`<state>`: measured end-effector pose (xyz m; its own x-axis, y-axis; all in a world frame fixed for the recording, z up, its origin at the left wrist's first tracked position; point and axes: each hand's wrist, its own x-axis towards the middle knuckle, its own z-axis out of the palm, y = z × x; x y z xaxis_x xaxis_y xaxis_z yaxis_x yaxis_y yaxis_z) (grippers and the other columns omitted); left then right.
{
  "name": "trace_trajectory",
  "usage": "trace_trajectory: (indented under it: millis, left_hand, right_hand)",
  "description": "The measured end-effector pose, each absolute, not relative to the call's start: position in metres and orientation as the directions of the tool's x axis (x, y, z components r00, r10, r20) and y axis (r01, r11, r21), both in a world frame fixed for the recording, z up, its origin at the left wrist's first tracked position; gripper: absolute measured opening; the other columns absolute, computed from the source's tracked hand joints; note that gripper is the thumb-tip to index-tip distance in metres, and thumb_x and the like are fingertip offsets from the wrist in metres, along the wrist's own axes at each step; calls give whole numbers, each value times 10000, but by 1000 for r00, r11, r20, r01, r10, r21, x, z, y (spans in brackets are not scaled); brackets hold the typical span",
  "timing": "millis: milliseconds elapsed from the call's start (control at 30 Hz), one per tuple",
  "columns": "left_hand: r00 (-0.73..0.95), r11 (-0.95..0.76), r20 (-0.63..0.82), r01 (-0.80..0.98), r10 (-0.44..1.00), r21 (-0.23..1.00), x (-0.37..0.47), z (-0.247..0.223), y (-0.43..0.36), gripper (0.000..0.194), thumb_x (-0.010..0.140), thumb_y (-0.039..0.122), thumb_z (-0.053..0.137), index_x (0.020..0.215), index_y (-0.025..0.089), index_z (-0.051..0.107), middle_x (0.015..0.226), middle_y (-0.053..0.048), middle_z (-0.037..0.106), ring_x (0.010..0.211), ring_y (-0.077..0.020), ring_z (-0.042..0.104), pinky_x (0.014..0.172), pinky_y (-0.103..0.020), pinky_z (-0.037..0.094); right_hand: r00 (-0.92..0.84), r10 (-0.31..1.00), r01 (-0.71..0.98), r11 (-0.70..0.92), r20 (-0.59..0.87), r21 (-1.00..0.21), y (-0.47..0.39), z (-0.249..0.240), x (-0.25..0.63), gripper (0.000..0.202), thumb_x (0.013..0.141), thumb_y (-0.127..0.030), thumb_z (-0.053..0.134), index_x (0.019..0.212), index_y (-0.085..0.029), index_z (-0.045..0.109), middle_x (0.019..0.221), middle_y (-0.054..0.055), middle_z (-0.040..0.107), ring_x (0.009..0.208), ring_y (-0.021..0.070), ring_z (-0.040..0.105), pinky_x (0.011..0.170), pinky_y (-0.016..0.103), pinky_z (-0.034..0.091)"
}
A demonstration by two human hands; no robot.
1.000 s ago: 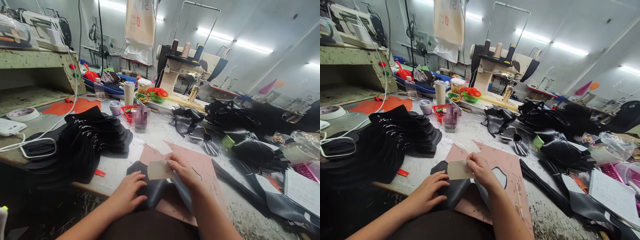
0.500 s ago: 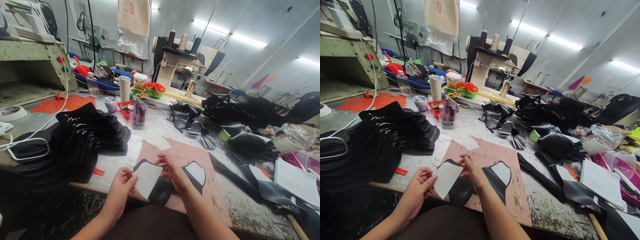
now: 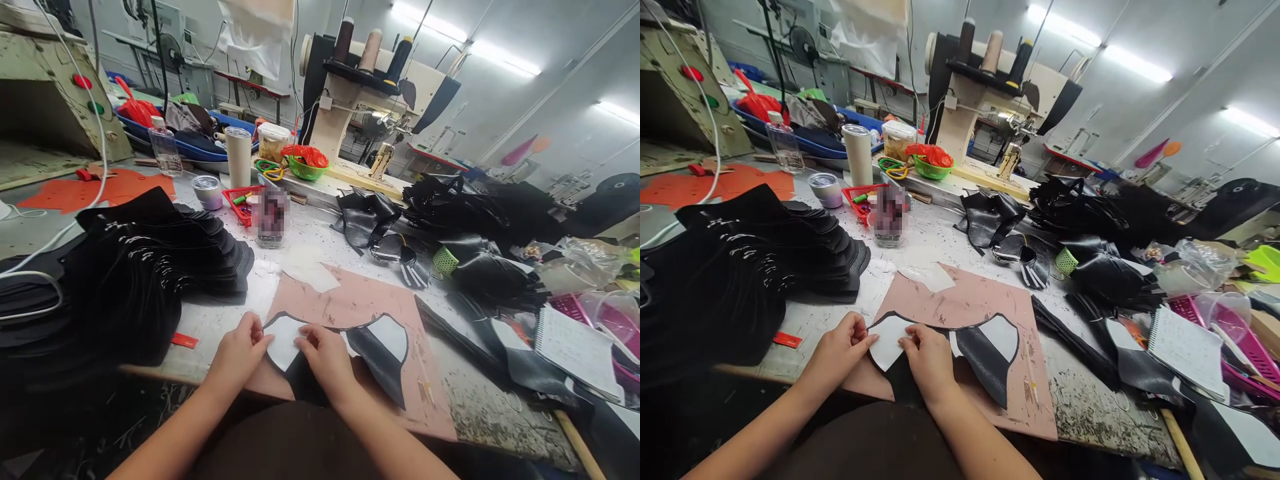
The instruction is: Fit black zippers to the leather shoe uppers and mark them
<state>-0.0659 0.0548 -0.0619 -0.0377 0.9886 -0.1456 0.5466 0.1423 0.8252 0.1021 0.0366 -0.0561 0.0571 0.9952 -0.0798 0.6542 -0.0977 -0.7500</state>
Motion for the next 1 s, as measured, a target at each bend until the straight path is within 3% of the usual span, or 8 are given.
trace_trajectory:
  millis: [400,633,700,800,867,1000]
  left_hand:
    - [19,84,-134,692,991,717,-66,-72,58,159,713,289,509,673,233,365,574,72,479,540,-132,496,547,-245,360]
    - [102,10,-134,759,986,651,-66,-66,61,170,717,257,522,659,228,364,552,68,462,513,-140,480,519,-244,327]
    - [130,-30,-112,775,985,632,-69,-67,60,137,724,280,520,671,227,406,580,52,466,544,-154,478,528,-255,314]
    - [189,-109,-62,769,980,630,-75,-70,59,101,742,326,499,716,229,491,694,18,507,681,-175,507,608,-270,354]
    - [229,-151,-40,754,973,639,-78,-74,60,133,753,348,475,728,231,531,737,5,522,729,-178,513,658,-276,379]
    - [294,-210,-14,715,956,667,-86,-76,67,200,736,393,466,751,229,579,739,-1,545,710,-169,537,665,-270,422]
  right_hand:
    - [50,998,744,-54,-26,-666,37,-71,101,174,770,-192,598,916,-199,693,926,43,708,869,185,644,797,287,472]
    - [27,1000,804,-23,-3,-594,39,-70,101,154,776,-197,604,903,-222,687,884,36,677,808,177,627,716,271,469]
    - [-16,999,864,33,39,-503,39,-70,101,150,779,-194,596,901,-222,680,893,52,645,793,185,603,673,277,457]
    - [-181,978,942,203,106,-267,37,-69,99,145,796,-199,578,920,-200,654,930,71,628,824,213,576,686,318,439]
    - [-260,960,945,276,109,-176,34,-67,96,235,788,-278,600,997,-172,617,970,92,625,852,246,565,712,368,431]
    - [-320,946,929,323,46,-178,27,-50,97,594,658,-513,677,1059,-97,542,974,133,607,870,277,545,746,411,424]
